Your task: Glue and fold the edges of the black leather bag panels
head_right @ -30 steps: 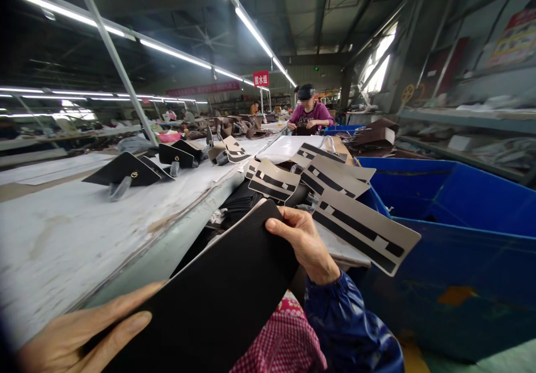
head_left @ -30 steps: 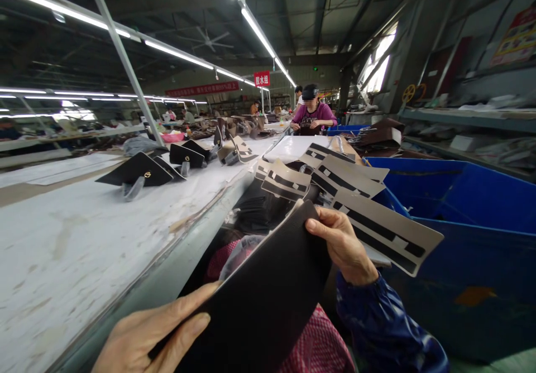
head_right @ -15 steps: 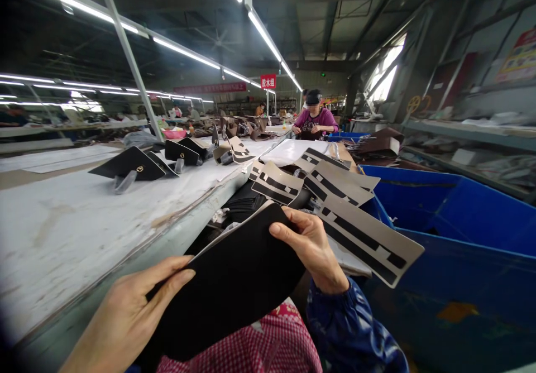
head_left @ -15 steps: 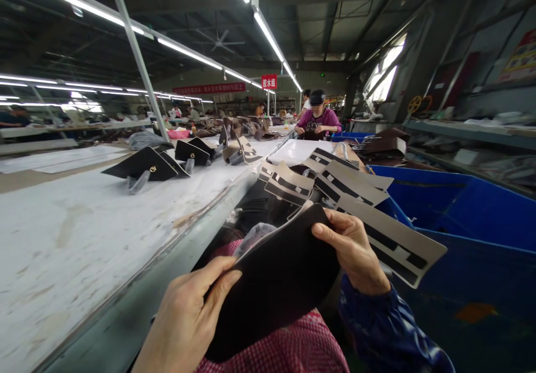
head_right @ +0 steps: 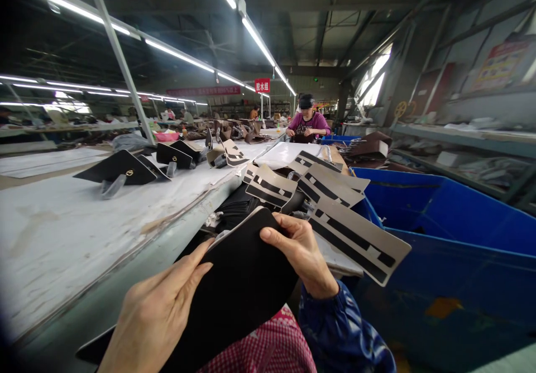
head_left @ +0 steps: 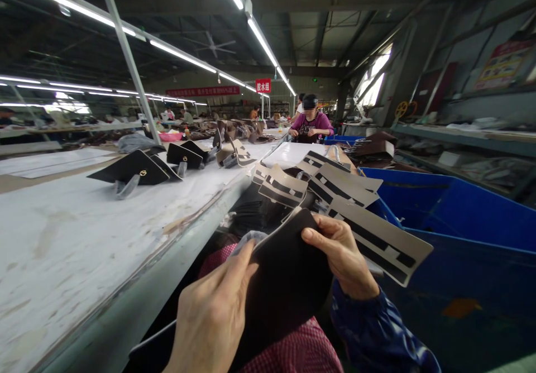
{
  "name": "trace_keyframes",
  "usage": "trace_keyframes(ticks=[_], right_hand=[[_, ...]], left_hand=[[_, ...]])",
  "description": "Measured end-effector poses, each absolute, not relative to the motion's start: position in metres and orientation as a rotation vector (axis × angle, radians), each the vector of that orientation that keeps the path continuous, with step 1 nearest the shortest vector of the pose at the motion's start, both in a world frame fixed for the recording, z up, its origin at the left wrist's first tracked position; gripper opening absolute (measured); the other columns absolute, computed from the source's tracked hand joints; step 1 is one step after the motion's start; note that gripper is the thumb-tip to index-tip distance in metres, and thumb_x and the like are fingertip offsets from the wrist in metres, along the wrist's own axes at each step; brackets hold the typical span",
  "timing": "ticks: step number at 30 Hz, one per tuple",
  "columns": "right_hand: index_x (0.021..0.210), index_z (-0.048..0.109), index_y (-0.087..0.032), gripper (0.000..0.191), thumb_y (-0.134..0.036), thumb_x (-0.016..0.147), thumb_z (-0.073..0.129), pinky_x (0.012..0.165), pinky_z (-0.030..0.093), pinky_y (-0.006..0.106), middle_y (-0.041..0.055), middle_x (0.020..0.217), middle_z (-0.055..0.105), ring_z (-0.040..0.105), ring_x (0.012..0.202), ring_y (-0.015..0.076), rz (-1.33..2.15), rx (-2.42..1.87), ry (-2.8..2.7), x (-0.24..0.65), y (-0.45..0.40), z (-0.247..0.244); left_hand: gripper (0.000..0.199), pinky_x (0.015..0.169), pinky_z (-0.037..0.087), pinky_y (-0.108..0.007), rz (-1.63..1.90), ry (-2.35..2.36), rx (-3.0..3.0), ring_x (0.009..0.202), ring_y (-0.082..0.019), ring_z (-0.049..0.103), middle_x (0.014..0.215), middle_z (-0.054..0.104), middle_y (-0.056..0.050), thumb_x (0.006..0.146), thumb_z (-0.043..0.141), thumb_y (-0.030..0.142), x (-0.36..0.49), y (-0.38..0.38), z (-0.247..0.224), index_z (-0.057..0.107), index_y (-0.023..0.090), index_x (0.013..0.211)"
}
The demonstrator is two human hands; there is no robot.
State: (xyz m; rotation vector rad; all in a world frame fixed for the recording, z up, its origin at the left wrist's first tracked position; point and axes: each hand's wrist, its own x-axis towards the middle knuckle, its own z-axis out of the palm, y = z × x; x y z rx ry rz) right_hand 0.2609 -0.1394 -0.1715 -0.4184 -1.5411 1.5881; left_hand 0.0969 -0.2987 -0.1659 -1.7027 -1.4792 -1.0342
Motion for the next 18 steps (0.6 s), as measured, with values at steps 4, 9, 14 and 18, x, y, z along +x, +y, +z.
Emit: trace_keyframes(ticks=[4, 9, 14, 18], right_hand=[[0.068, 0.070, -0.015, 0.038, -0.048, 0.068, 0.089, 0.056, 0.037, 0.023, -0.0001, 0.069, 0.060, 0.051, 0.062, 0.0117, 1.581, -0.411, -1.568, 0.258, -0.141, -0.171], [0.064, 0.066, -0.016, 0.039, -0.045, 0.063, 0.092, 0.060, 0.039, 0.024, -0.0008, 0.067, 0.060, 0.052, 0.063, 0.0119, 1.640, -0.383, -1.515, 0.254, -0.141, -0.170], [0.061, 0.064, -0.017, 0.040, -0.047, 0.068, 0.089, 0.061, 0.040, 0.024, 0.0006, 0.072, 0.062, 0.053, 0.066, 0.0120, 1.615, -0.289, -1.495, 0.250, -0.147, -0.166], [0.061, 0.062, -0.017, 0.042, -0.050, 0.072, 0.086, 0.061, 0.040, 0.025, 0.0008, 0.074, 0.062, 0.052, 0.066, 0.0126, 1.523, -0.308, -1.487, 0.248, -0.157, -0.164]], left_hand=[[0.026, 0.079, 0.057, -0.013, -1.069, -1.410, -1.768, 0.078, -0.011, 0.077, 0.100, 0.080, -0.014, 0.098, 0.055, 0.012, 0.098, -0.297, -0.166, 0.066, 0.000, 0.118], [0.027, 0.084, 0.050, -0.003, -1.168, -1.449, -1.906, 0.074, -0.007, 0.076, 0.094, 0.081, -0.008, 0.102, 0.051, 0.026, 0.091, -0.307, -0.160, 0.070, 0.007, 0.106], [0.026, 0.074, 0.054, -0.004, -1.221, -1.466, -1.965, 0.067, -0.010, 0.076, 0.083, 0.080, -0.001, 0.101, 0.054, 0.033, 0.085, -0.314, -0.160, 0.072, 0.013, 0.098], [0.022, 0.069, 0.059, -0.010, -1.201, -1.471, -1.907, 0.065, -0.013, 0.076, 0.088, 0.081, -0.001, 0.099, 0.057, 0.031, 0.083, -0.312, -0.166, 0.072, 0.016, 0.103]])
